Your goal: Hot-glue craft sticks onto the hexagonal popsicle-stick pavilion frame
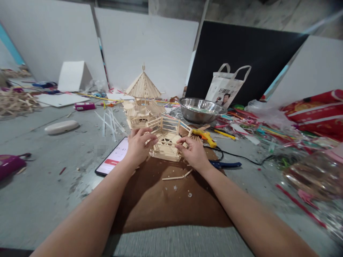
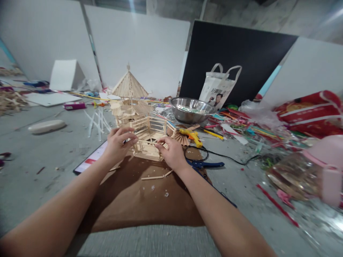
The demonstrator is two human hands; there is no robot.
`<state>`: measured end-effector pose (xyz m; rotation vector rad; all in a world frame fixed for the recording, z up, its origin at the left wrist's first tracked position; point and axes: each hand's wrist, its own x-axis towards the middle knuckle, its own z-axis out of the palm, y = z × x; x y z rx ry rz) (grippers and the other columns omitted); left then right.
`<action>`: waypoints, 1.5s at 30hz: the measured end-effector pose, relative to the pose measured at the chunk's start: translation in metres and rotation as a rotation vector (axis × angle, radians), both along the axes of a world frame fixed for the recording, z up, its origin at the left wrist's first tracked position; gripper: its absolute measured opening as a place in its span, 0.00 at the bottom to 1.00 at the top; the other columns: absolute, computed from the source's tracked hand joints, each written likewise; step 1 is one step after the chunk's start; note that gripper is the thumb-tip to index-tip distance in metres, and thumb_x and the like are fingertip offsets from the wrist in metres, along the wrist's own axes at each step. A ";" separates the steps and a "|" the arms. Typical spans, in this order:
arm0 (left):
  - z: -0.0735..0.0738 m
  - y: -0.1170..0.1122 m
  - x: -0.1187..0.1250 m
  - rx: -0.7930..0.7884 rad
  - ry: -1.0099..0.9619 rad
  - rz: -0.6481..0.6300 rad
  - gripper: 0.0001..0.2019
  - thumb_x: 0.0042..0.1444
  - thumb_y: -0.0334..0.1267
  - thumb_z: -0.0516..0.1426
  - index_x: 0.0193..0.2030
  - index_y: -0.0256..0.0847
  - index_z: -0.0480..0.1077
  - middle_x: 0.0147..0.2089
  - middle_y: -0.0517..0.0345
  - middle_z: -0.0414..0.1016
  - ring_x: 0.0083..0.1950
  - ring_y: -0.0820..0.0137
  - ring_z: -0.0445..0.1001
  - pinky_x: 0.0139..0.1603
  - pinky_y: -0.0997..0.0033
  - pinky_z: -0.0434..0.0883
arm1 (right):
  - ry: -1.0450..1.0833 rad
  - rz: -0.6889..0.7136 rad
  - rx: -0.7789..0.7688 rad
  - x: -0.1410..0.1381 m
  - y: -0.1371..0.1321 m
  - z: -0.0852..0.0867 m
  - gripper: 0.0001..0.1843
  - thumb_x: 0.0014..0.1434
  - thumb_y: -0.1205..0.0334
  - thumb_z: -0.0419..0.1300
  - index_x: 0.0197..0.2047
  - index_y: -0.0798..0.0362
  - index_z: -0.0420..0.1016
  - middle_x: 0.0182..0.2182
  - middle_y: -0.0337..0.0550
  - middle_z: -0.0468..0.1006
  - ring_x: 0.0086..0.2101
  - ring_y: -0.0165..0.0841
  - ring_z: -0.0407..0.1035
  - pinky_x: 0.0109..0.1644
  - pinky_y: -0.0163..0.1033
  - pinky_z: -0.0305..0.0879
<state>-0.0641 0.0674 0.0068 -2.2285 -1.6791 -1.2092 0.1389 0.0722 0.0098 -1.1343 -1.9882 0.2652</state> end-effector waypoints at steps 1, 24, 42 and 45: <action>0.000 0.000 0.000 0.005 -0.001 0.000 0.09 0.51 0.43 0.52 0.30 0.44 0.71 0.45 0.57 0.69 0.47 0.63 0.60 0.46 0.59 0.56 | 0.009 -0.004 -0.011 0.000 0.000 0.000 0.13 0.50 0.53 0.55 0.31 0.54 0.70 0.25 0.39 0.72 0.26 0.29 0.64 0.27 0.33 0.57; -0.005 0.003 -0.002 0.037 0.001 0.005 0.09 0.51 0.43 0.52 0.30 0.44 0.71 0.44 0.58 0.70 0.48 0.64 0.60 0.47 0.59 0.56 | 0.050 0.098 -0.049 0.003 0.001 -0.002 0.10 0.52 0.59 0.53 0.35 0.54 0.69 0.31 0.41 0.73 0.31 0.30 0.66 0.35 0.34 0.60; -0.003 0.001 -0.001 0.035 0.011 0.005 0.08 0.51 0.42 0.52 0.30 0.44 0.71 0.44 0.58 0.70 0.48 0.63 0.59 0.48 0.58 0.55 | 0.043 0.038 -0.037 0.002 -0.001 -0.002 0.09 0.52 0.59 0.53 0.31 0.55 0.69 0.28 0.41 0.73 0.29 0.30 0.67 0.34 0.34 0.61; -0.002 0.000 -0.001 0.035 0.017 0.001 0.08 0.51 0.42 0.52 0.30 0.44 0.71 0.44 0.58 0.70 0.48 0.63 0.59 0.47 0.58 0.55 | 0.033 0.039 -0.039 0.001 -0.001 -0.002 0.09 0.52 0.59 0.53 0.32 0.55 0.69 0.29 0.42 0.74 0.30 0.31 0.67 0.35 0.35 0.61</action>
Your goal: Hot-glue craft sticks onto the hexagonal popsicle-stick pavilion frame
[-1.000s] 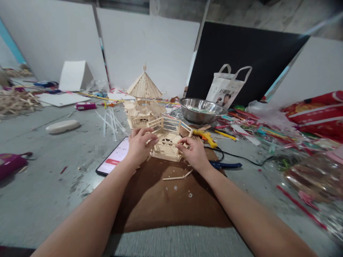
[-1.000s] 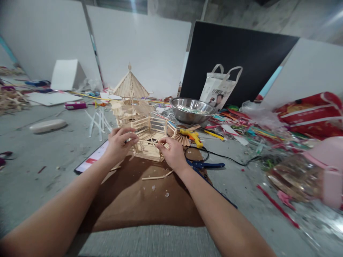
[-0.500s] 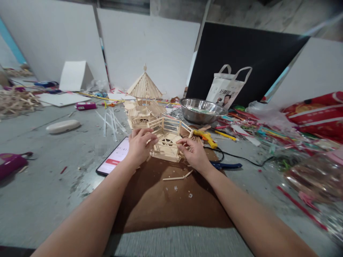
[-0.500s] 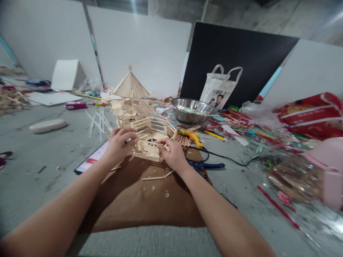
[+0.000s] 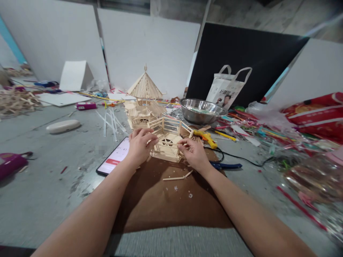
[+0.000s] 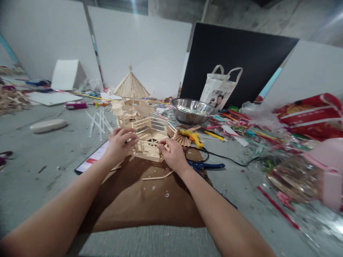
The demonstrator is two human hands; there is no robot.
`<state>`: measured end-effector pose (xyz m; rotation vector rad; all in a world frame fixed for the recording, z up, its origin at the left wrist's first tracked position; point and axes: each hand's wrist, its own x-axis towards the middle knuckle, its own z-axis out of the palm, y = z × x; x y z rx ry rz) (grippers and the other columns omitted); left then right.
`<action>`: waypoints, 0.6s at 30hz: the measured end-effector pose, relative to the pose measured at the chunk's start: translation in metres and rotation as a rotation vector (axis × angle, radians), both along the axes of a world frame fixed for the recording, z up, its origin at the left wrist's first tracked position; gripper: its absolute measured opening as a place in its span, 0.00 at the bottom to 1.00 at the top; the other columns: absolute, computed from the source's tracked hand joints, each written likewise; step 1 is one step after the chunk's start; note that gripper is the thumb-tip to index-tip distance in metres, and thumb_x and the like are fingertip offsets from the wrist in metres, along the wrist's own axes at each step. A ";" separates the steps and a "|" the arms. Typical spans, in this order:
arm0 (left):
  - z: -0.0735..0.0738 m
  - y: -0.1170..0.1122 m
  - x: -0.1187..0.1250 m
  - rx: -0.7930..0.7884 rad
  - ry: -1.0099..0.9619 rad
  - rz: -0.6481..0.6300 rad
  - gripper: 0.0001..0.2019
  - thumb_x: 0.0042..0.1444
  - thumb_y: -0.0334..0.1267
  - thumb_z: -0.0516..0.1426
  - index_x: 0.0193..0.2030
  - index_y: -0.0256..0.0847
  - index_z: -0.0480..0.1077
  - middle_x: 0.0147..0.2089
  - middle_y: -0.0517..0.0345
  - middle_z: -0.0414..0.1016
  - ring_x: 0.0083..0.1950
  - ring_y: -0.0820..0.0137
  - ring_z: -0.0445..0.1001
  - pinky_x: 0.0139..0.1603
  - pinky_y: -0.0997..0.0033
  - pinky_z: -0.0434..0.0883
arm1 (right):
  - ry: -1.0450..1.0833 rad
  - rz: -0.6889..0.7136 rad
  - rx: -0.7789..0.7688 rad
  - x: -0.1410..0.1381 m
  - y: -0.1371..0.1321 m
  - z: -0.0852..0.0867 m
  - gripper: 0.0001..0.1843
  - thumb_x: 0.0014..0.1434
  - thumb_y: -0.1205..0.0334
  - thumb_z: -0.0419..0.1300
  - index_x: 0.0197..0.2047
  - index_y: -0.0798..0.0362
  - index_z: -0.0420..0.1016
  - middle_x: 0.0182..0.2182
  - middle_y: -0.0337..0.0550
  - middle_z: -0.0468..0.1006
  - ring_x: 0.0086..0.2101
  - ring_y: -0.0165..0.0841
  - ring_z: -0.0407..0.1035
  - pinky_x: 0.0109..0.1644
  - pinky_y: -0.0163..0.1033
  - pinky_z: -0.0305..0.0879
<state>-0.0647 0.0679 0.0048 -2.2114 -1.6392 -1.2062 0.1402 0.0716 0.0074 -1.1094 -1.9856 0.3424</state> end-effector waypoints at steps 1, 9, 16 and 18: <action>0.000 0.000 0.000 0.002 0.004 -0.001 0.08 0.51 0.42 0.52 0.30 0.44 0.71 0.44 0.58 0.70 0.48 0.63 0.59 0.47 0.58 0.55 | -0.001 0.003 0.005 0.000 0.000 0.000 0.09 0.52 0.59 0.52 0.32 0.55 0.69 0.29 0.42 0.74 0.31 0.31 0.67 0.36 0.35 0.61; 0.002 -0.004 0.002 0.098 0.043 -0.031 0.08 0.51 0.41 0.52 0.29 0.44 0.70 0.46 0.59 0.69 0.50 0.63 0.57 0.48 0.58 0.54 | -0.025 0.082 0.131 0.005 -0.003 0.003 0.12 0.53 0.61 0.51 0.42 0.53 0.66 0.41 0.46 0.71 0.42 0.33 0.64 0.47 0.40 0.58; 0.010 -0.014 0.003 0.182 -0.004 -0.045 0.07 0.52 0.40 0.52 0.29 0.44 0.69 0.48 0.58 0.67 0.53 0.63 0.55 0.50 0.58 0.53 | -0.083 0.043 0.361 0.009 -0.008 0.012 0.06 0.51 0.62 0.54 0.34 0.50 0.69 0.38 0.44 0.71 0.43 0.34 0.62 0.49 0.44 0.56; 0.013 -0.019 0.005 0.193 0.008 -0.051 0.08 0.52 0.40 0.52 0.28 0.43 0.69 0.47 0.58 0.68 0.53 0.63 0.56 0.49 0.59 0.53 | -0.107 0.033 0.389 0.010 -0.011 0.017 0.05 0.52 0.63 0.54 0.32 0.50 0.69 0.34 0.43 0.72 0.40 0.33 0.63 0.48 0.43 0.57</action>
